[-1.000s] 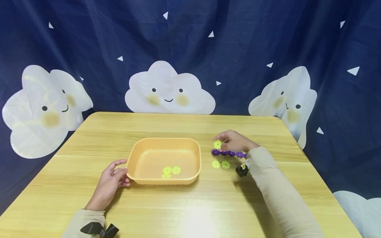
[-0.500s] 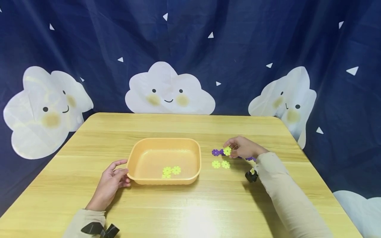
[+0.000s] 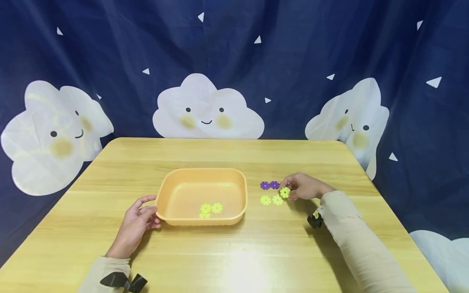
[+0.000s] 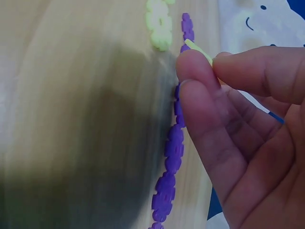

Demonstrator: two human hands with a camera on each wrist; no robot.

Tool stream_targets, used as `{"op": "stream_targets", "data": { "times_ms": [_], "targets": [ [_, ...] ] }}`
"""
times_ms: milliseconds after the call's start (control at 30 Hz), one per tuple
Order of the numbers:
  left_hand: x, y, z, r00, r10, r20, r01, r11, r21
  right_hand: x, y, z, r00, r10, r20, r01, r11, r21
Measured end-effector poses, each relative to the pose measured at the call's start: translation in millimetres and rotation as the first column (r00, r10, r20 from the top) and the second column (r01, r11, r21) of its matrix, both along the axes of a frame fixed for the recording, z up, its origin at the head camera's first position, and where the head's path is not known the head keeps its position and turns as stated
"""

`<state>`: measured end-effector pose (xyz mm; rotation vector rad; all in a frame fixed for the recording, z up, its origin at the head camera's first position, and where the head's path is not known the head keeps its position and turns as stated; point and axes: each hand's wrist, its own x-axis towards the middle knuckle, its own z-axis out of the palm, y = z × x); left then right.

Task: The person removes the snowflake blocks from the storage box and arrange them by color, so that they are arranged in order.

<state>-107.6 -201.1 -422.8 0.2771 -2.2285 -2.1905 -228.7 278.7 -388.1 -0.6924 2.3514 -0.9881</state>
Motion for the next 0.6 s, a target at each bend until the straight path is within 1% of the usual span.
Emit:
{"op": "stream_targets", "data": {
  "times_ms": [133, 367, 600],
  "targets": [
    [0.0, 0, 0.2, 1.0, 0.0, -0.005, 0.0, 1.0, 0.004, 3.7, 2, -1.1, 1.0, 0.003, 0.015, -0.003, 1.0, 0.015],
    [0.9, 0, -0.8, 1.0, 0.001, -0.008, -0.001, 1.0, -0.001, 10.2, 4, -8.8, 0.999, 0.016, 0.028, -0.017, 0.999, 0.038],
    [0.9, 0, -1.1, 1.0, 0.002, -0.014, -0.002, 1.0, -0.009, 12.0, 3, -7.1, 0.999, 0.03, 0.017, -0.031, 0.996, 0.089]
  ]
}}
